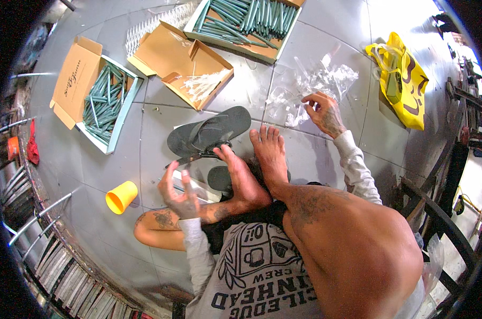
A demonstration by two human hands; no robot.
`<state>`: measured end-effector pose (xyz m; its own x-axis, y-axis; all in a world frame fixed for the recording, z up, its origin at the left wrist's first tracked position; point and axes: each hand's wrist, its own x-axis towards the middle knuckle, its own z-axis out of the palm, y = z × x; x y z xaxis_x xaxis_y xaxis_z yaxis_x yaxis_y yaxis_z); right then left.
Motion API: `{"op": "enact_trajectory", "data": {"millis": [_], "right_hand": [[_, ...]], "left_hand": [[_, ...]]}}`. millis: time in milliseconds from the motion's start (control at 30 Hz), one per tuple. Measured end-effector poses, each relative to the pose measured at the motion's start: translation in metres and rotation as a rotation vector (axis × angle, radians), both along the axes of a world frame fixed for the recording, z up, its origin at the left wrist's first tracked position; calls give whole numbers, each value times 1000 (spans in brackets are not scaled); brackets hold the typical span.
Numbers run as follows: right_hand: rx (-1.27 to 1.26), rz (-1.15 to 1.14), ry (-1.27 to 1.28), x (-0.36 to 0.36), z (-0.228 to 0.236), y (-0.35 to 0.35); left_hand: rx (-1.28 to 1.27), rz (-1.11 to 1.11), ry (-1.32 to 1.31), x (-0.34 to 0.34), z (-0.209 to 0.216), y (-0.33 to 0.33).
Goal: The person picks up small white components and inserts them into the ends of green plastic tubes by hand, then places the assembled items into a box while sitting on the floor.
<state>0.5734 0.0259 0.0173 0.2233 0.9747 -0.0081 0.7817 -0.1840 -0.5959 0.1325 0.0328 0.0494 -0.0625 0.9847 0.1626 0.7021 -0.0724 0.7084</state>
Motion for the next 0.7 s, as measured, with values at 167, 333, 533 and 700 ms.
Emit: {"op": "enact_trajectory", "data": {"millis": [167, 333, 533, 700], "right_hand": [[2, 49, 96, -19, 2, -12], [67, 45, -57, -38, -11, -13], [72, 165, -81, -32, -20, 10], [-6, 365, -134, -28, -11, 9]], "left_hand": [[-28, -214, -141, 69, 9, -2], [-113, -427, -114, 109, 3, -4], [-121, -554, -138, 128, 3, -7], [-171, -591, -164, 134, 2, -4]]}}
